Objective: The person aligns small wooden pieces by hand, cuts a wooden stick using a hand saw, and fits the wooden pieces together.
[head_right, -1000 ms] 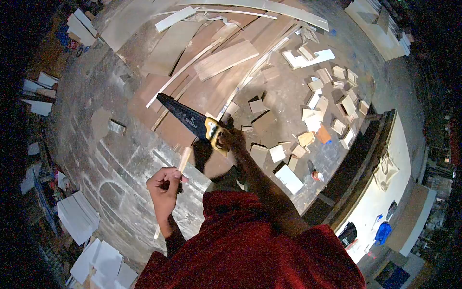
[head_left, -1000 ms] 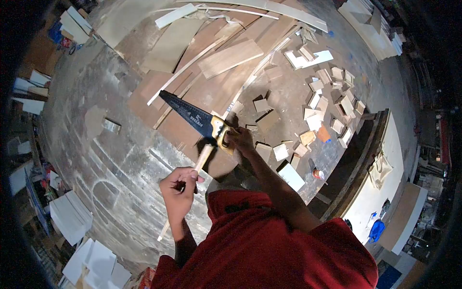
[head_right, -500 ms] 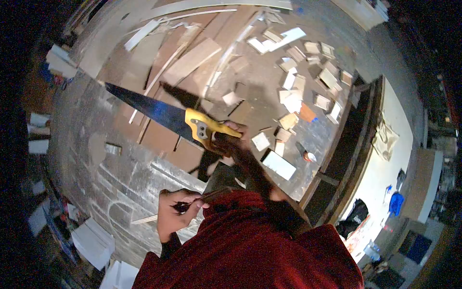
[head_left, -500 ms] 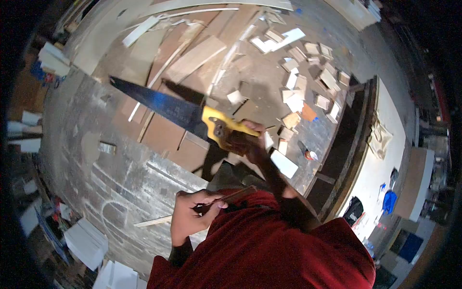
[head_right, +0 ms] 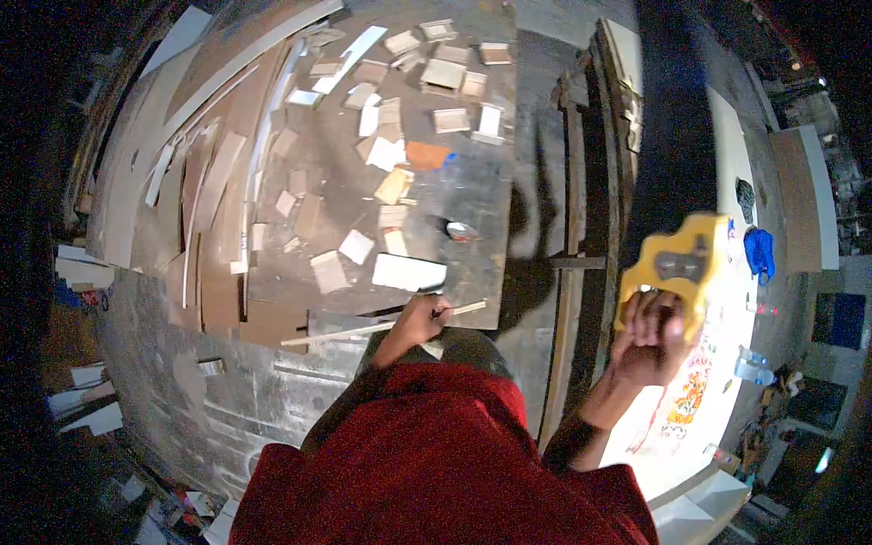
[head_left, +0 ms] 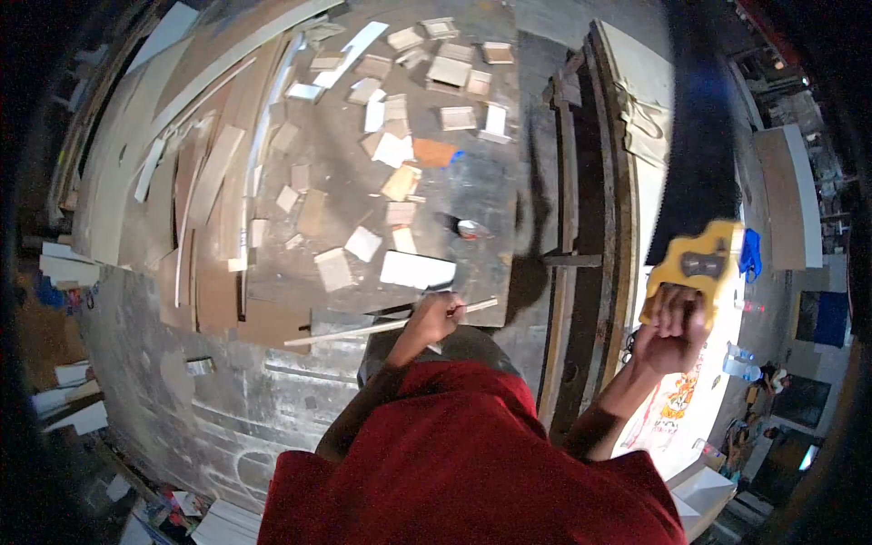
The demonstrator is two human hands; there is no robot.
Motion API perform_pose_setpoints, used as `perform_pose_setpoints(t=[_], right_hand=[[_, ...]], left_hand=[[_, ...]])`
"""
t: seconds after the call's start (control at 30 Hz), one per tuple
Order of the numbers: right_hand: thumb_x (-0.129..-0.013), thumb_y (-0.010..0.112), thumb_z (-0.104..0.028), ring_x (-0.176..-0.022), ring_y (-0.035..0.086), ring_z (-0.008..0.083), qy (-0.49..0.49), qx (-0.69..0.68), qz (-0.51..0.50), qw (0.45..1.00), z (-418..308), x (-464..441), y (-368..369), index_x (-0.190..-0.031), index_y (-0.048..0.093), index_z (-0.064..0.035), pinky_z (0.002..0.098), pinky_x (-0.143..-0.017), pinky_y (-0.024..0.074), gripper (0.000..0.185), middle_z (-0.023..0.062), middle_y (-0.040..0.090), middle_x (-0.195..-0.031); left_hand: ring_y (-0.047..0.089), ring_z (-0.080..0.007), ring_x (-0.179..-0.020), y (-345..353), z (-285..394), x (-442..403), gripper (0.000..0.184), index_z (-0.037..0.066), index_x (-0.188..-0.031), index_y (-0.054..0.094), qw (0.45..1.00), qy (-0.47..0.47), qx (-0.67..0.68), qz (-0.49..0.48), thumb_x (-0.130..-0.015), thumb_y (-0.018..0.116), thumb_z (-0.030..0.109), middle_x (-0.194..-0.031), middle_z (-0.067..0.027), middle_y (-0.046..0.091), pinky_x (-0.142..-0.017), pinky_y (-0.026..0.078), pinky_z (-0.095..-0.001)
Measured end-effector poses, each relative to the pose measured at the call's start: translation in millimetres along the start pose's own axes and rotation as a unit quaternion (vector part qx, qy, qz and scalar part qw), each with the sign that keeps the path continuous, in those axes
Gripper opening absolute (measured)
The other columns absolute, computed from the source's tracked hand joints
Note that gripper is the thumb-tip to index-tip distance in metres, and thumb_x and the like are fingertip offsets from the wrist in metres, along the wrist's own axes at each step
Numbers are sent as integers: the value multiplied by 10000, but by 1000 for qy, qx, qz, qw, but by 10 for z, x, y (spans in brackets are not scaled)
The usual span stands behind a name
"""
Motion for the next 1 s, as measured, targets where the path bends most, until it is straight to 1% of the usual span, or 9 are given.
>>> perform_pose_setpoints(t=[0.2,0.27,0.37,0.47,0.53,0.8,0.87,0.93,1.0], right_hand=[[-920,668,-168,-575,531,81,169,232,106,952,1093,605,-2086,-973,635,-59,221,-494,410,125,-19,592,-760],[-941,657,-160,-684,531,66,169,386,13,907,1632,941,-2626,-985,638,-46,221,-598,436,124,-23,608,-823],[-936,677,-150,-783,629,99,328,196,2,924,1997,1273,-2569,-995,666,7,267,-672,477,168,35,695,-903],[-868,776,-176,-718,614,100,356,253,-12,899,2405,1600,-2614,-939,660,13,274,-642,470,233,20,675,-798],[-810,836,-200,-669,540,82,427,398,-66,809,2469,1690,-2558,-871,641,1,268,-611,444,286,-23,609,-751],[-756,882,-202,-657,496,78,373,354,-53,856,2926,1815,-2580,-854,635,-23,267,-585,424,321,-36,571,-744],[-761,876,-198,-648,500,80,358,269,-62,892,2874,1709,-2429,-858,645,-15,268,-578,424,310,-33,574,-741],[-778,860,-195,-657,510,78,436,273,-85,853,2868,1696,-2435,-858,656,-7,279,-579,430,289,-34,579,-743],[-809,830,-180,-661,508,72,388,294,-106,867,3035,1759,-2492,-854,663,-9,279,-575,421,243,-44,576,-734]], left_hand=[[637,-376,-726,941,1,-309,115,29,-854,672,993,-2,-114,-32,-853,666,144,-780,-193,659,-649,482,-453],[640,-368,-700,1002,70,-312,81,31,-836,692,991,-4,-133,31,-820,659,103,-746,-172,656,-636,490,-447],[664,-347,-707,1073,140,-325,98,38,-856,722,993,-40,-98,55,-829,693,128,-749,-169,675,-648,511,-418],[684,-329,-737,1187,126,-291,113,50,-863,739,994,-41,-77,65,-827,715,154,-790,-170,692,-659,523,-393],[685,-326,-743,1312,107,-289,115,49,-868,736,996,-36,-63,44,-829,714,154,-798,-167,690,-659,523,-392],[660,-275,-661,1247,5,-259,125,16,-870,710,996,-50,-80,-7,-848,695,138,-759,-151,681,-620,505,-367],[648,-256,-643,1311,21,-290,150,22,-870,700,987,136,-57,56,-864,680,171,-745,-133,677,-623,505,-371],[658,-264,-676,1389,-13,-381,152,38,-890,708,999,-32,-24,-31,-864,676,184,-770,-131,682,-655,510,-384],[632,-361,-740,1408,75,-426,155,57,-804,694,998,-20,-44,32,-842,650,201,-751,-166,646,-677,493,-433]])
Point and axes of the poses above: each hand's wrist, its own x-axis away from the middle knuckle, its own y-axis out of the palm, z = x × y, the point moved 4 cm from there along -x, towards the middle knuckle
